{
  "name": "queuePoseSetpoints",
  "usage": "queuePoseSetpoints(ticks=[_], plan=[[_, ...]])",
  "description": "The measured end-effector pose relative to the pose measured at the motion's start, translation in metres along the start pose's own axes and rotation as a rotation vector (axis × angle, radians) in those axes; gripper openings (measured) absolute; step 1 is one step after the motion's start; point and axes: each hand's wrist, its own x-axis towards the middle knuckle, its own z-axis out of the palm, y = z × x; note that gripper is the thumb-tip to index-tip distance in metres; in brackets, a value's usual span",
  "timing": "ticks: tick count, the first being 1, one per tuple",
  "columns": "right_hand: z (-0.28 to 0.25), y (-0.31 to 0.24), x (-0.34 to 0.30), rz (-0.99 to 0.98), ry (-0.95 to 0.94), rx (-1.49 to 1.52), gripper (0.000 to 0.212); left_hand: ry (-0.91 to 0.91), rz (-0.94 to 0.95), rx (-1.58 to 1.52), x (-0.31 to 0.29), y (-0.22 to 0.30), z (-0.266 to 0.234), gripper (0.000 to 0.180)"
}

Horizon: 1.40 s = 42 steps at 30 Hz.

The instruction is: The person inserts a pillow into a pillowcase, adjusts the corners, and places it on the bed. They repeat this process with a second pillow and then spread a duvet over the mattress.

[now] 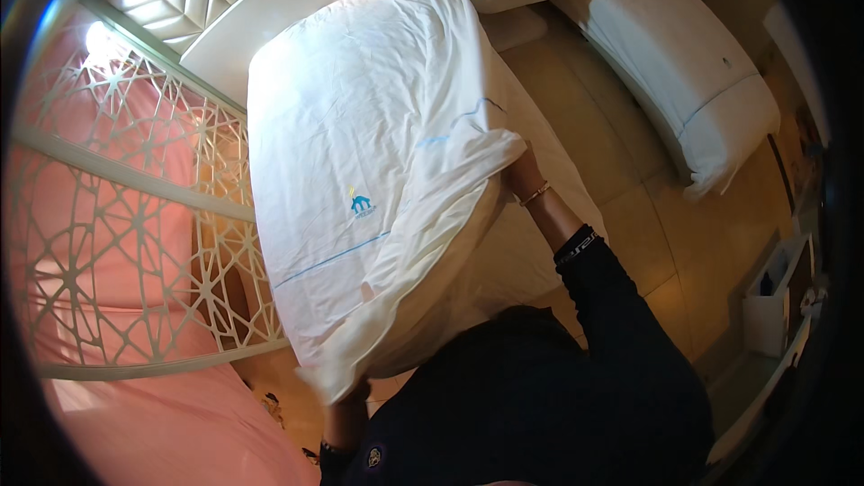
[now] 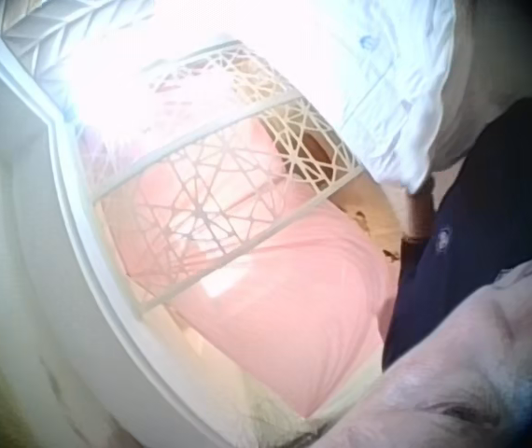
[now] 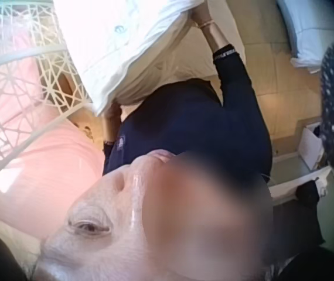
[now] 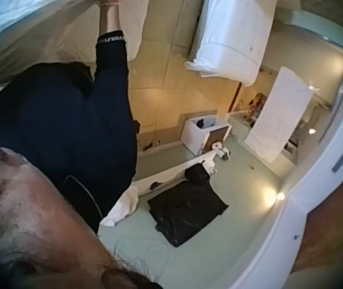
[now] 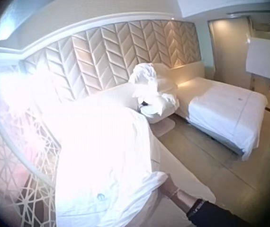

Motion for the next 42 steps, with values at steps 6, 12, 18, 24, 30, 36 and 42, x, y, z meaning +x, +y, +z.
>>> queuePoseSetpoints(ticks=[6,12,18,24,30,36,42], plan=[[0.028,-0.165,-0.011,-0.161,-0.417,0.875,0.031,0.714,-0.404,-0.812,0.001,0.021,-0.136,0.048],[0.034,-0.265,-0.042,-0.213,-1.234,1.293,0.032,1.02,-0.36,-0.597,-0.043,0.027,-0.201,0.047],[0.044,-0.223,-0.005,-0.399,-1.008,0.466,0.037,1.034,-0.324,-0.585,-0.067,0.032,-0.207,0.046],[0.076,-0.05,0.078,-0.312,-0.507,0.351,0.019,0.946,-0.497,-0.435,-0.044,0.039,-0.201,0.024],[-0.088,0.121,0.199,0.238,0.336,-0.37,0.022,1.06,-0.621,-1.027,-0.035,0.057,-0.191,0.015],[-0.006,-0.06,0.083,-0.376,-0.502,0.142,0.073,0.736,-0.248,-0.977,0.047,0.111,-0.188,0.007],[0.044,-0.147,-0.09,-0.138,-1.18,0.643,0.063,-0.014,-0.333,-1.532,0.115,0.168,-0.161,0.014]])
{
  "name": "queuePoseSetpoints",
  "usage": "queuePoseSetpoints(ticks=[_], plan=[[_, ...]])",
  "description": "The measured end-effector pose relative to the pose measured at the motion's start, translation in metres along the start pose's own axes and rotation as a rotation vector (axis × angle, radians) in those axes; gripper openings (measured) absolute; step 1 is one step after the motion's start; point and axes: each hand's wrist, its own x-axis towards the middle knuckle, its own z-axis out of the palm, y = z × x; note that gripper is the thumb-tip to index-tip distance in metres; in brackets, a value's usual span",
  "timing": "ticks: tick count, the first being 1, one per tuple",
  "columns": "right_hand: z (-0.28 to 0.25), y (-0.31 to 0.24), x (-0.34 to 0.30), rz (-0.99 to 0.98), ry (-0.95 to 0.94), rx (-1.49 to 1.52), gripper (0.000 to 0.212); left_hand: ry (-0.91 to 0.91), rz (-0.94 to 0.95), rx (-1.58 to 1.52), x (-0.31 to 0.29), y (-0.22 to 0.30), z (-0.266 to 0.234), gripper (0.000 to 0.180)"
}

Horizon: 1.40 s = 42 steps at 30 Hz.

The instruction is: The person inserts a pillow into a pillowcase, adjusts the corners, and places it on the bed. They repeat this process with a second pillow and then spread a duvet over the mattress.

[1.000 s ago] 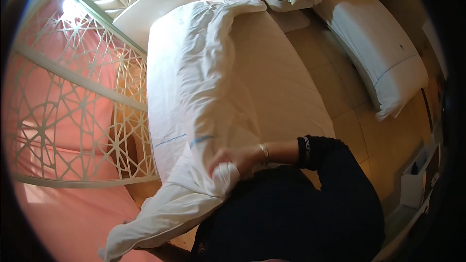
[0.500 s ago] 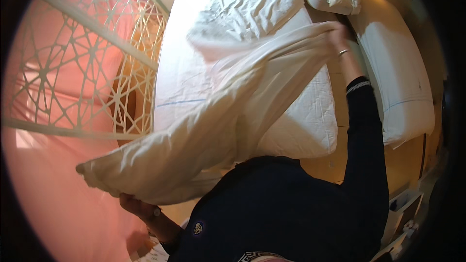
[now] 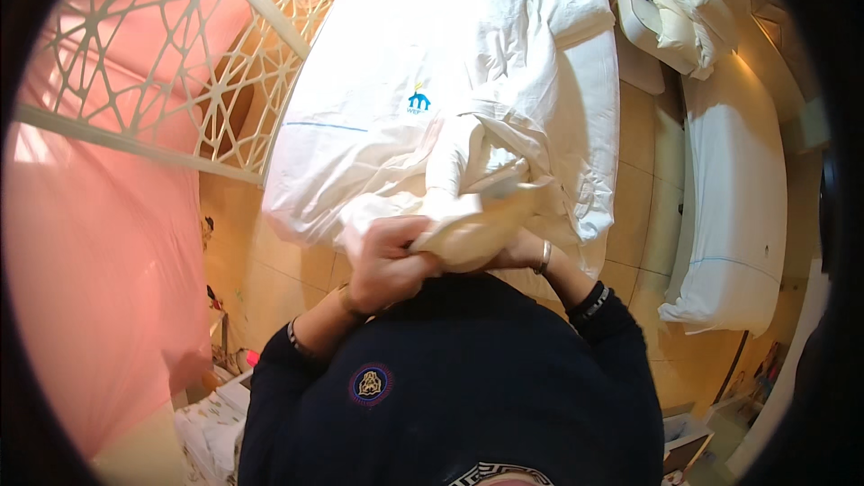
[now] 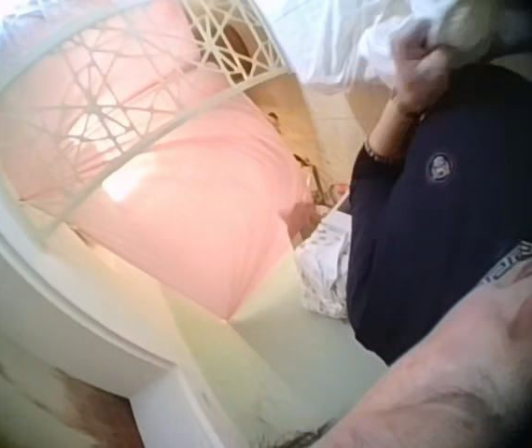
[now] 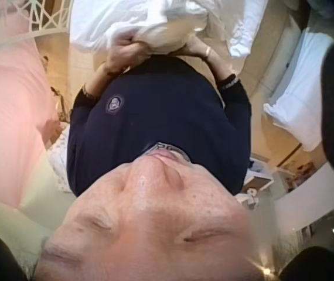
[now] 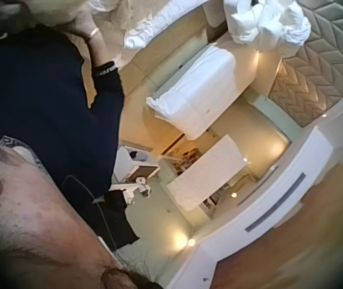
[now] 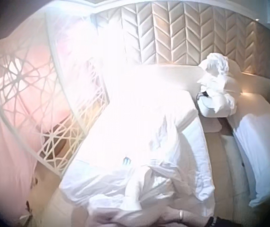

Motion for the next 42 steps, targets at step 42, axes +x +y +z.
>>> queuePoseSetpoints(ticks=[42], plan=[[-0.173,0.007,-0.155,0.977,0.1,-1.08,0.044,0.129,-0.151,-0.056,0.033,-0.25,-0.043,0.012]])
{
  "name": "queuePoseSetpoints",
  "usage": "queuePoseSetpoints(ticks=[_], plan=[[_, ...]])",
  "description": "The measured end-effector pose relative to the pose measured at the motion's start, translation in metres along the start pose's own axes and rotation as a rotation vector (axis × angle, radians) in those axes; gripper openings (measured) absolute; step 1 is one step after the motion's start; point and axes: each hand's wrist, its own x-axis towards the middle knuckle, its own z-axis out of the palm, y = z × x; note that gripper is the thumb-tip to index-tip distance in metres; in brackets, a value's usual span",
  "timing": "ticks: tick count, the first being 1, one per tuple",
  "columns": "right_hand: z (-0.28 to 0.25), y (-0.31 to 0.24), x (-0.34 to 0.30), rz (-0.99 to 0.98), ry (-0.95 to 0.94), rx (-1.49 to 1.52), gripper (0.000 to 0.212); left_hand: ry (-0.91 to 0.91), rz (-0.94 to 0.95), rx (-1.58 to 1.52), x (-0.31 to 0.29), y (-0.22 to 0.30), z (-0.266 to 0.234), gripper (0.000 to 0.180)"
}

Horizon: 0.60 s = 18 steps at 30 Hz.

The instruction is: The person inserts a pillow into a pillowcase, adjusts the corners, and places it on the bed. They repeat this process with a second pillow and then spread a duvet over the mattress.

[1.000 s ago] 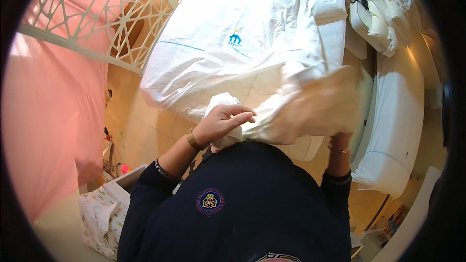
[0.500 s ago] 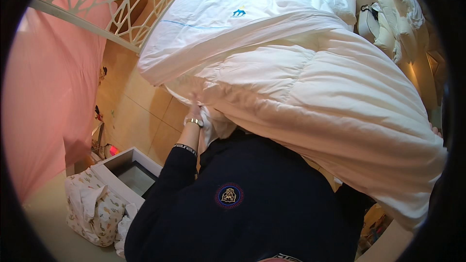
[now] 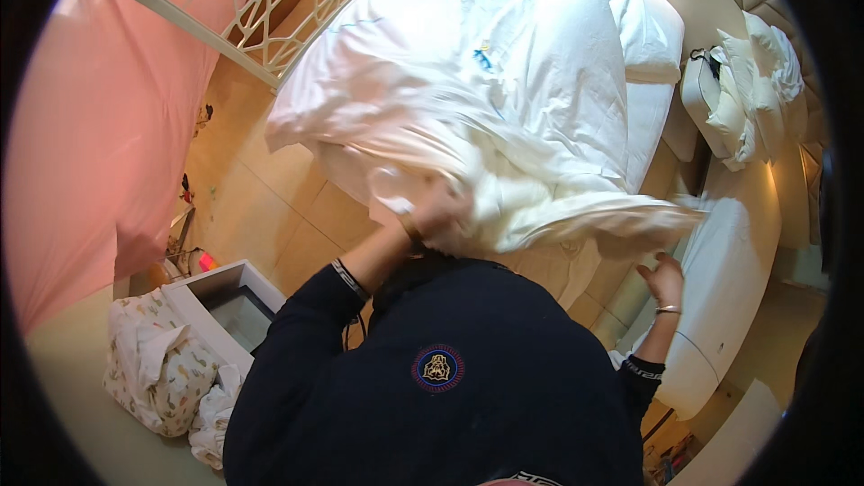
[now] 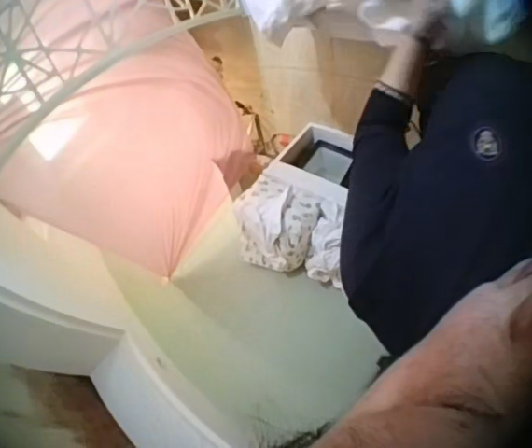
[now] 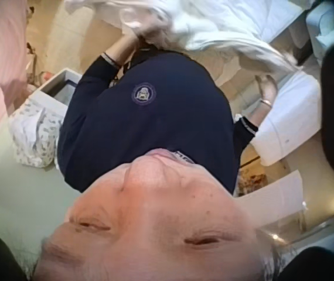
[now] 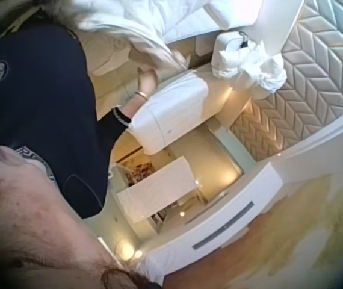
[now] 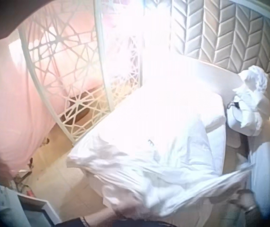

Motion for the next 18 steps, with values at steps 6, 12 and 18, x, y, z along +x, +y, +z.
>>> queuePoseSetpoints(ticks=[6,12,18], plan=[[-0.018,-0.203,-0.017,-0.485,-0.188,1.003,0.047,-0.193,0.475,0.53,0.016,0.046,0.109,0.021],[0.057,-0.259,0.056,-0.226,-0.359,1.515,0.028,-0.198,0.203,0.579,0.018,0.038,0.103,0.024],[0.079,-0.261,0.075,-0.152,-0.259,1.516,0.024,-0.221,-0.073,-0.279,0.022,0.005,0.097,0.023]])
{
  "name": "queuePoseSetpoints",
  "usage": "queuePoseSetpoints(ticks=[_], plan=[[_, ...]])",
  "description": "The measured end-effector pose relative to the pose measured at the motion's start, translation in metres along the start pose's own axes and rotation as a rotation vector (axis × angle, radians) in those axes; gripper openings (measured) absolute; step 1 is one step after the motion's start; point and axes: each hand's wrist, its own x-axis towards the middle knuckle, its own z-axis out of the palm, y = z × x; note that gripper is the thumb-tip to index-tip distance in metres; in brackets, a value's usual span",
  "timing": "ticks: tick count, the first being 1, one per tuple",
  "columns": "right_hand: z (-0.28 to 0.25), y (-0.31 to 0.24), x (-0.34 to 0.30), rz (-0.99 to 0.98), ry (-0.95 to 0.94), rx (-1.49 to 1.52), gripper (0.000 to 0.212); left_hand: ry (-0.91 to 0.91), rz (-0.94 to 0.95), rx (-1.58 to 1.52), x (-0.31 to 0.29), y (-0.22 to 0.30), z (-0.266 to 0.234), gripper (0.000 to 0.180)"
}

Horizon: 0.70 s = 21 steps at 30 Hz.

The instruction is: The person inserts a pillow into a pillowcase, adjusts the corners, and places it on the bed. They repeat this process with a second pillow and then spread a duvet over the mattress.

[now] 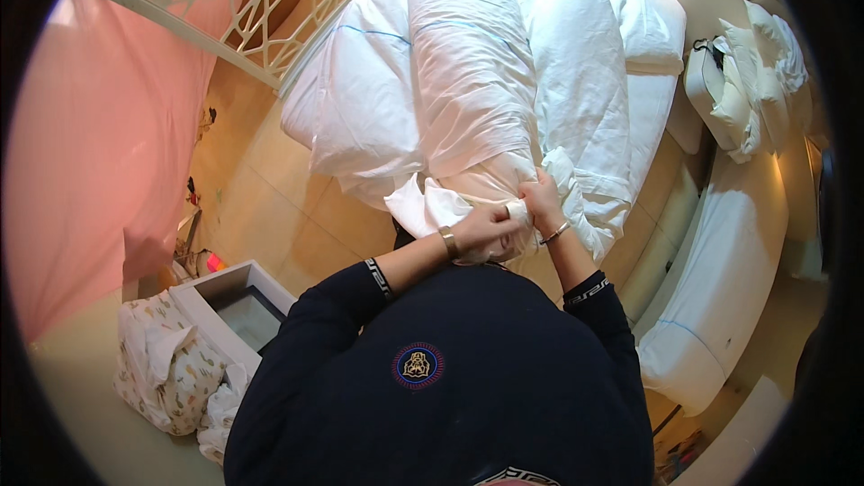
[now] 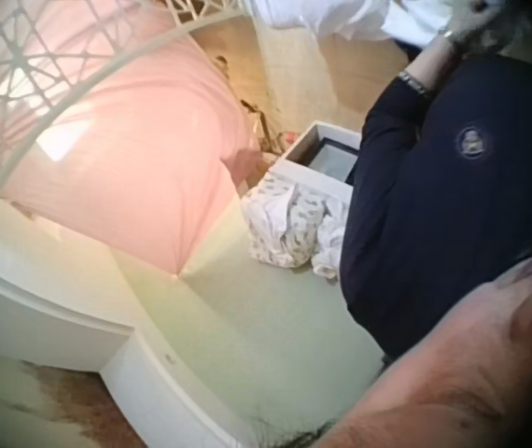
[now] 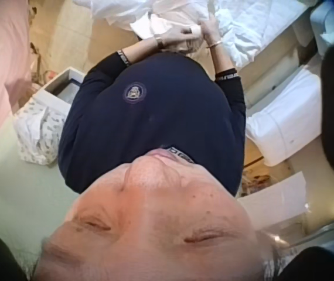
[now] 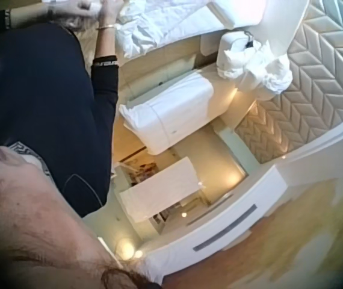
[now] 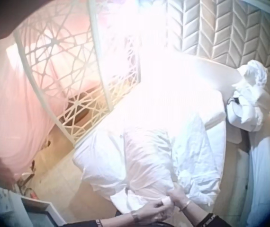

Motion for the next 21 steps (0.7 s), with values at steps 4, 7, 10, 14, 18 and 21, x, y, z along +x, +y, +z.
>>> queuePoseSetpoints(ticks=[4,7,10,14,18,21], plan=[[0.011,-0.046,-0.04,-0.01,-0.011,0.081,0.035,0.242,-0.163,-0.229,-0.015,-0.002,-0.051,0.028],[0.01,-0.088,-0.081,-0.023,-0.045,0.163,0.044,0.376,-0.053,-0.175,-0.012,-0.02,-0.064,0.036],[-0.006,-0.123,-0.124,-0.036,-0.029,0.154,0.046,0.509,-0.014,-0.278,0.002,-0.015,-0.047,0.034],[-0.044,-0.142,-0.175,-0.062,0.008,-0.005,0.049,0.759,-0.069,-0.373,0.054,-0.07,-0.087,0.03],[-0.081,-0.183,-0.25,-0.158,0.204,-0.152,0.053,1.058,-0.094,-0.023,0.069,-0.103,-0.146,0.034],[-0.125,-0.182,-0.296,-0.158,0.277,-0.14,0.051,1.083,0.013,-0.373,0.063,-0.101,-0.174,0.035]])
